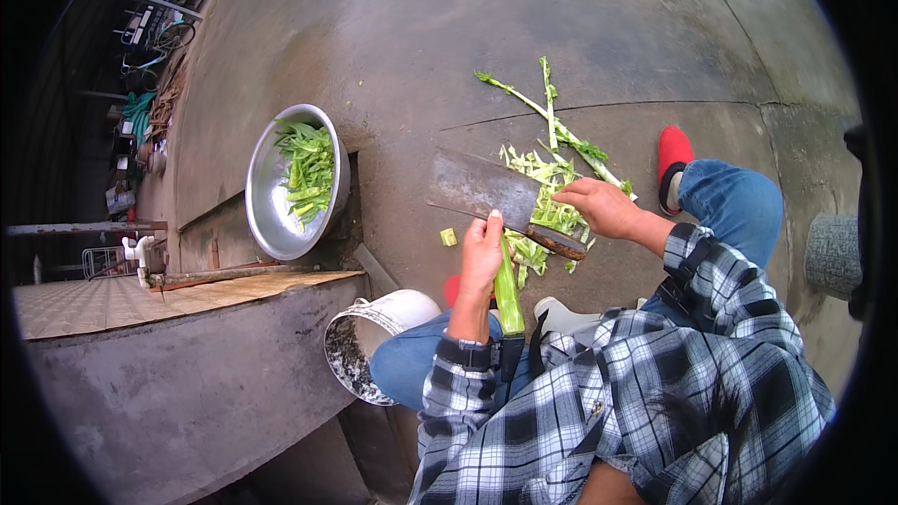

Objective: The person sits on the ground and uses a large knife to slice green vegetable stalks into thin strips. The sliced pieces accumulate on the ground beside a metal bowl containing additional stalks.

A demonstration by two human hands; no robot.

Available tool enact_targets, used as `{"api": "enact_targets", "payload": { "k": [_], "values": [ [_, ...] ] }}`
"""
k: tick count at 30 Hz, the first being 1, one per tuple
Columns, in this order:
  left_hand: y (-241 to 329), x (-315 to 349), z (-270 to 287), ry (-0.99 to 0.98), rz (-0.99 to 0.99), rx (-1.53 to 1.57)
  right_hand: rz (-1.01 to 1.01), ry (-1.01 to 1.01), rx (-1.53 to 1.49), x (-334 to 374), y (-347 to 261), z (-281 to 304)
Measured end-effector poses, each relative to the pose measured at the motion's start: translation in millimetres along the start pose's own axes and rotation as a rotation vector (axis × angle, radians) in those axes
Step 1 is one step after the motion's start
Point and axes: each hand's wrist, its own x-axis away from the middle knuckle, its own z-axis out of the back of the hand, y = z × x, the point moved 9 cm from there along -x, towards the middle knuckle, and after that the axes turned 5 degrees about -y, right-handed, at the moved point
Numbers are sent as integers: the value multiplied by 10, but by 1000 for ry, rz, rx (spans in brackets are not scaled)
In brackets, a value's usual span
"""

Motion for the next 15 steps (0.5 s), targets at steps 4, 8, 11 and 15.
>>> {"api": "enact_targets", "payload": {
  "k": [4,8,11,15],
  "values": [
    [-37,-7,8,13,9,14,-40,110,-111,3,-20,137],
    [-32,-26,-30,-4,-19,9,-276,-41,-184,12,179,-42],
    [-22,-22,-59,-9,-25,5,-372,-246,-11,83,292,-292],
    [-79,-25,-74,-22,13,16,27,161,69,77,34,-28]
  ]
}}
